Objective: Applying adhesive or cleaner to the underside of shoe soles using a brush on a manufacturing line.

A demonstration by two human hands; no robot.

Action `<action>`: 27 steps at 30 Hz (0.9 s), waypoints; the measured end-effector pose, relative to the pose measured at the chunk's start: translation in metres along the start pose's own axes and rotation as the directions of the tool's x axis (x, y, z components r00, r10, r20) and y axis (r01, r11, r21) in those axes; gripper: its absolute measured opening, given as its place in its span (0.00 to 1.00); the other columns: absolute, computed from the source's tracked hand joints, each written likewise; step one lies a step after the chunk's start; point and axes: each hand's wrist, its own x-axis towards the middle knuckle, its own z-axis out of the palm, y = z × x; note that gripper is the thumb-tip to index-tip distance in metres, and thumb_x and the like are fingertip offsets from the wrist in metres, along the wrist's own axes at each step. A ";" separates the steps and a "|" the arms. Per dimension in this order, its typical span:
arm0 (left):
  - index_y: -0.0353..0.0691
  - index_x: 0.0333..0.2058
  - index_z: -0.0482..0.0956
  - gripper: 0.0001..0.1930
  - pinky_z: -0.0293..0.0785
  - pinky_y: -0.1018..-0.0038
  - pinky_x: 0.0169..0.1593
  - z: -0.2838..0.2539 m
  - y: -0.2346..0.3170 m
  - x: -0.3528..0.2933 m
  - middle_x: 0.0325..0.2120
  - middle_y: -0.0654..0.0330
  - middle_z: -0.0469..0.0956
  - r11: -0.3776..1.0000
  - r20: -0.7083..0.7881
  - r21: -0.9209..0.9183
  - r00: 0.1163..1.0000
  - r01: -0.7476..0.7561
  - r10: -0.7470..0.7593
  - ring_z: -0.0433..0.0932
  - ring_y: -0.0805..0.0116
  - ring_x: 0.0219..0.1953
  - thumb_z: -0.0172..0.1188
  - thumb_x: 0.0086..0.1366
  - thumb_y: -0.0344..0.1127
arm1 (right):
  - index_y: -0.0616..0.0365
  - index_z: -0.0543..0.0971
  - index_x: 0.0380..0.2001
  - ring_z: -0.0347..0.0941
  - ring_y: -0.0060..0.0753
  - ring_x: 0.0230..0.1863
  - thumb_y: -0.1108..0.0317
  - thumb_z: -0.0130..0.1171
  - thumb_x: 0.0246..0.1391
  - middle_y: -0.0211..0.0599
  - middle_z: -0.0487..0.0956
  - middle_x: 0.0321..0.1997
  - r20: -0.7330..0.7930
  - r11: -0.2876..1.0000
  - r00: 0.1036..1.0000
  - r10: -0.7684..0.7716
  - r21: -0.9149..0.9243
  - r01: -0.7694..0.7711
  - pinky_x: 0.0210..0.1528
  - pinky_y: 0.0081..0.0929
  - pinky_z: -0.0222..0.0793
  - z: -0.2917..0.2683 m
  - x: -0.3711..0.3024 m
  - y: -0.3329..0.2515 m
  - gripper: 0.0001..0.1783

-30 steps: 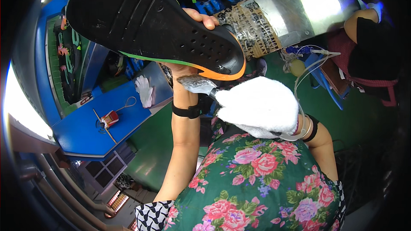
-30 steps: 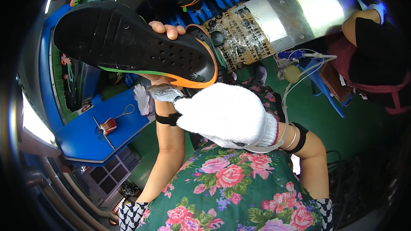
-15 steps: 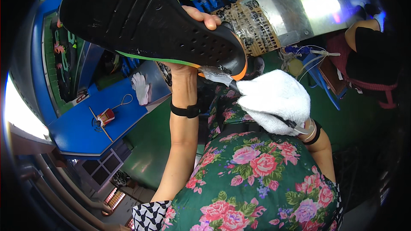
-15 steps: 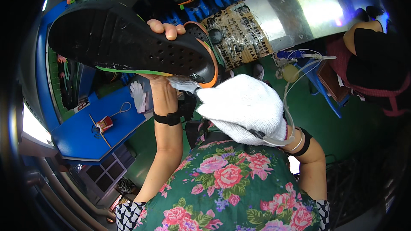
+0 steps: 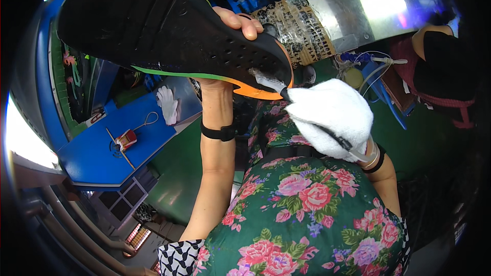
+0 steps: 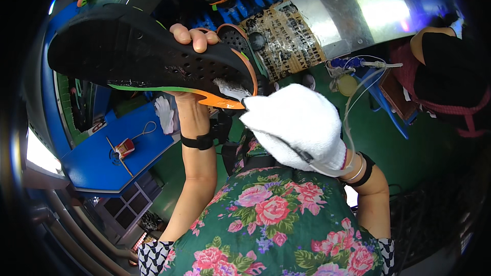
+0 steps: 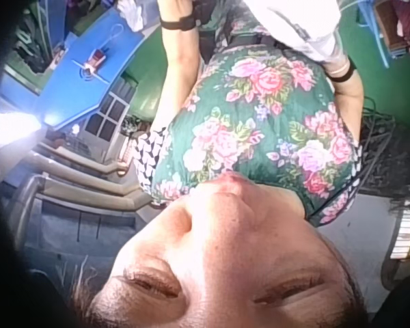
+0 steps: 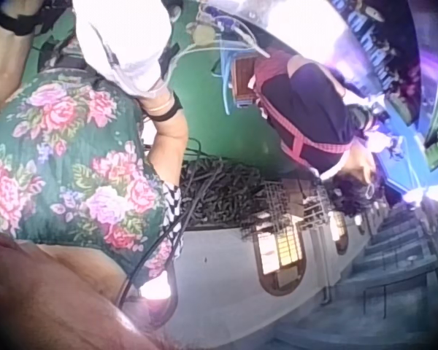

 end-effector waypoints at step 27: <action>0.32 0.60 0.71 0.53 0.83 0.51 0.44 -0.008 -0.004 -0.010 0.42 0.43 0.79 0.850 -0.016 -0.094 0.853 0.518 -0.521 0.84 0.47 0.37 0.37 0.63 0.83 | 0.52 0.88 0.41 0.82 0.38 0.34 0.73 0.72 0.47 0.36 0.87 0.39 0.228 0.893 0.962 -0.149 0.449 0.032 0.35 0.30 0.78 0.006 -0.008 0.026 0.15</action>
